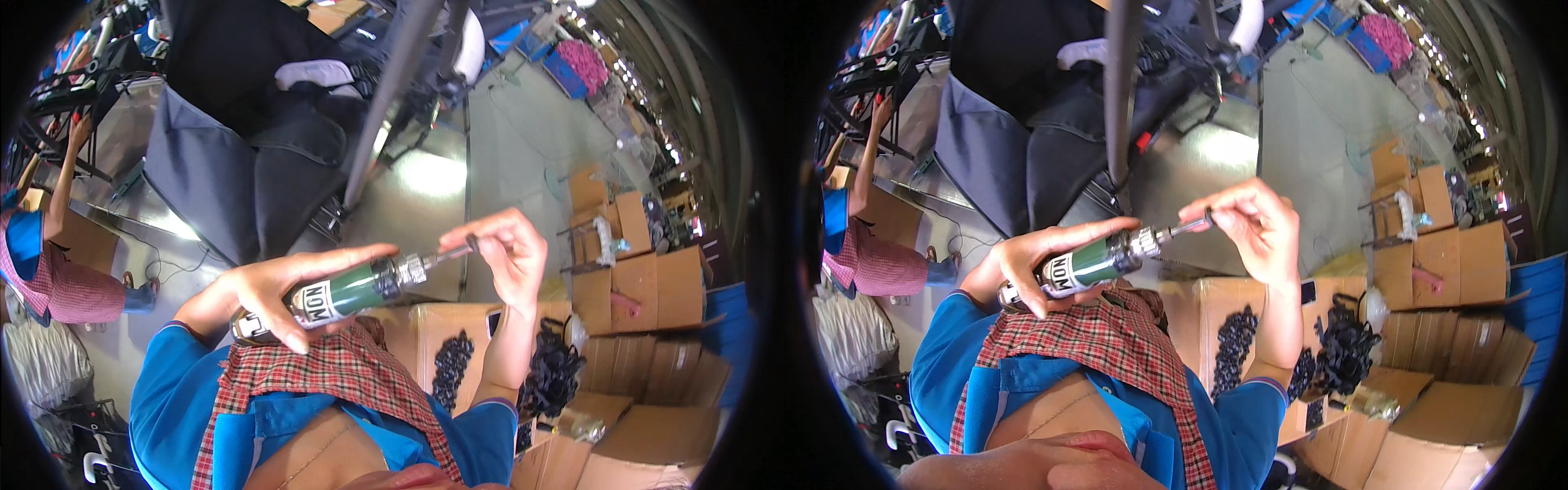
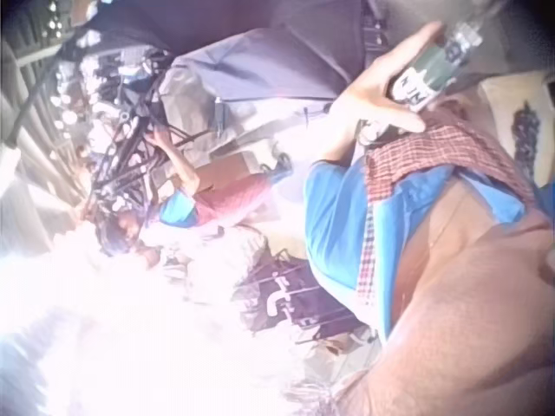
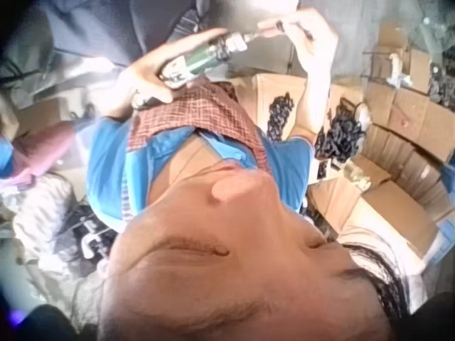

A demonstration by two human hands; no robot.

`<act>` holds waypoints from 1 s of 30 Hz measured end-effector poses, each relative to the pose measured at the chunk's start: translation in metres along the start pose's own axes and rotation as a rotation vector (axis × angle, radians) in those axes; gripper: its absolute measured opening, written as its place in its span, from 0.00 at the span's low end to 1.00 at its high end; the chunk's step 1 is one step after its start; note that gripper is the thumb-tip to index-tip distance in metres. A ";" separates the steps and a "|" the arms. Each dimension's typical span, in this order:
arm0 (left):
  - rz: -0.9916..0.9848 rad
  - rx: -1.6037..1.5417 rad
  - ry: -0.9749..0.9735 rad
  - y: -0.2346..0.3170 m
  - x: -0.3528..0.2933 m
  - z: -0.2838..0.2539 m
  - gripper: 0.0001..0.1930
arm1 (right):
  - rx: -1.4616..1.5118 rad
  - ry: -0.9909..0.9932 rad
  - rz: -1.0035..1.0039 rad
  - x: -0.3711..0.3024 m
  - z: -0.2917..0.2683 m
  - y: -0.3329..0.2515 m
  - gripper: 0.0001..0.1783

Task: The person assembles a stroller by attaching black plastic components to the frame using a cordless drill. They pick up parts from a table, position them on the stroller, and secure them with screws. The process is repeated for multiple attachment points on the stroller frame.

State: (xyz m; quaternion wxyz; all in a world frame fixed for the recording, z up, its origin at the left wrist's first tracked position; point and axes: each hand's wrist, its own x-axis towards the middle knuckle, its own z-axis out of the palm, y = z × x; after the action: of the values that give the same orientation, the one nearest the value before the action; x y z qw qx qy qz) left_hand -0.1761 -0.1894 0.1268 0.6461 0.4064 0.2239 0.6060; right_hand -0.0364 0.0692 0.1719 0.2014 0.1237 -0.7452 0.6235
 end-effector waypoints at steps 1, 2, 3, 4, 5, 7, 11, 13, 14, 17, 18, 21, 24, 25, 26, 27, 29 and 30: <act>0.029 -0.171 -0.021 0.004 -0.003 -0.001 0.65 | 0.074 -0.028 -0.037 0.007 0.005 -0.003 0.04; 0.004 -0.176 -0.093 0.012 -0.008 -0.004 0.62 | 0.151 -0.058 -0.073 0.016 0.010 -0.005 0.05; 0.028 -0.193 -0.116 0.017 -0.014 -0.009 0.63 | 0.052 -0.050 -0.119 0.029 0.016 -0.009 0.08; 0.055 -0.205 -0.147 0.020 -0.020 -0.015 0.64 | 0.040 -0.016 -0.181 0.046 0.019 -0.013 0.08; 0.094 -0.205 -0.179 0.022 -0.027 -0.021 0.65 | 0.029 0.020 -0.242 0.064 0.015 -0.018 0.09; 0.183 -0.206 -0.208 0.027 -0.042 -0.035 0.67 | 0.012 0.137 -0.381 0.110 -0.003 -0.024 0.11; 0.435 -0.244 -0.323 0.030 -0.072 -0.044 0.70 | -0.332 0.130 -0.268 0.240 -0.058 -0.014 0.14; 0.522 -0.269 -0.256 0.028 -0.079 -0.043 0.71 | -0.440 -0.285 -0.003 0.306 -0.073 0.026 0.15; 0.572 -0.265 -0.165 0.028 -0.086 -0.039 0.71 | -0.525 -0.481 0.159 0.333 -0.065 0.047 0.15; 0.753 -0.254 0.026 0.019 -0.095 -0.028 0.71 | -0.700 -1.015 0.393 0.386 -0.031 0.117 0.19; 0.821 -0.248 0.080 0.015 -0.096 -0.023 0.72 | -0.642 -1.187 0.398 0.398 -0.024 0.146 0.22; 0.930 -0.227 0.246 -0.007 -0.103 -0.013 0.70 | -0.830 -1.428 0.264 0.399 0.016 0.201 0.32; 1.019 -0.193 0.335 -0.022 -0.103 -0.001 0.68 | -0.899 -1.461 -0.241 0.378 0.049 0.235 0.38; 1.030 -0.191 0.364 -0.024 -0.099 0.004 0.68 | -0.790 -1.471 0.021 0.370 0.050 0.247 0.39; 1.044 -0.172 0.394 -0.023 -0.098 0.009 0.68 | -0.867 -1.389 0.111 0.358 0.064 0.235 0.34; 1.039 -0.136 0.403 -0.024 -0.098 0.013 0.67 | -0.836 -1.434 0.105 0.360 0.073 0.228 0.27; 1.048 -0.107 0.363 -0.022 -0.092 0.012 0.67 | -0.568 -1.299 0.112 0.370 0.066 0.207 0.14; 1.040 -0.100 0.332 -0.019 -0.088 0.009 0.67 | -0.328 -1.124 0.109 0.379 0.056 0.195 0.08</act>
State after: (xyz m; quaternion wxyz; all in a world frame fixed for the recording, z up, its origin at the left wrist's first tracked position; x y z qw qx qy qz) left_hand -0.1720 -0.2753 0.0985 0.2359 0.3312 0.0636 0.9114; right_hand -0.4667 0.0769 0.1646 -0.2404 0.3639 -0.8297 0.3483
